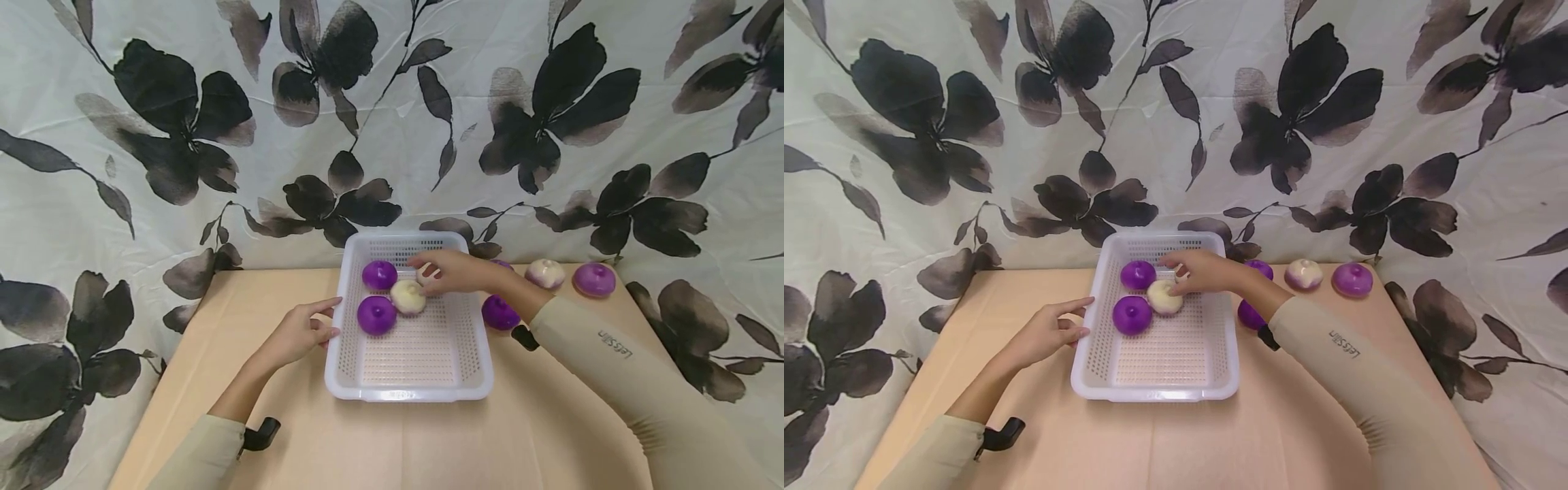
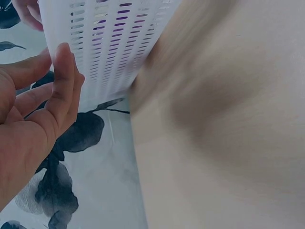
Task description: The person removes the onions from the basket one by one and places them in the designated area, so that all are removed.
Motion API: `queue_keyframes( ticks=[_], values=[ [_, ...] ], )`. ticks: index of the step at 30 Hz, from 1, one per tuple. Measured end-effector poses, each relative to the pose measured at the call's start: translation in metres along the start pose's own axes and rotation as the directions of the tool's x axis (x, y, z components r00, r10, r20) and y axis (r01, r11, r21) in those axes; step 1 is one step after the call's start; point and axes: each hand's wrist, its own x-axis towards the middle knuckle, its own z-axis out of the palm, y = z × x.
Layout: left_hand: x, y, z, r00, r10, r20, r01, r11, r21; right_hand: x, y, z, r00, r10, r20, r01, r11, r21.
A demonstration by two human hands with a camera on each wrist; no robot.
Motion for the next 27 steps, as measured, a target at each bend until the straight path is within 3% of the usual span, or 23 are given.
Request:
queue_keyframes(
  ticks=[6, 12, 18, 27],
  values=[
    [-0.003, 0.001, -0.002, 1.0, 0.001, -0.003, -0.001, 1.0, 0.009, 0.024, -0.013, 0.013, 0.997, 0.044, 0.066, -0.036, 0.991, -0.13],
    [-0.003, 0.0, -0.002, 1.0, 0.014, 0.007, -0.014, 1.0, 0.007, 0.045, -0.022, 0.029, 0.99, 0.061, 0.125, -0.04, 0.986, -0.163],
    [-0.002, -0.002, -0.003, 1.0, 0.016, 0.0, -0.016, 1.0, 0.003, 0.067, -0.025, 0.049, 0.986, 0.099, 0.136, -0.07, 0.977, -0.201],
    [-0.001, -0.003, -0.003, 1.0, -0.005, 0.0, 0.005, 1.0, -0.002, 0.076, -0.024, 0.073, 0.983, 0.127, 0.13, -0.094, 0.967, -0.238]
  ],
)
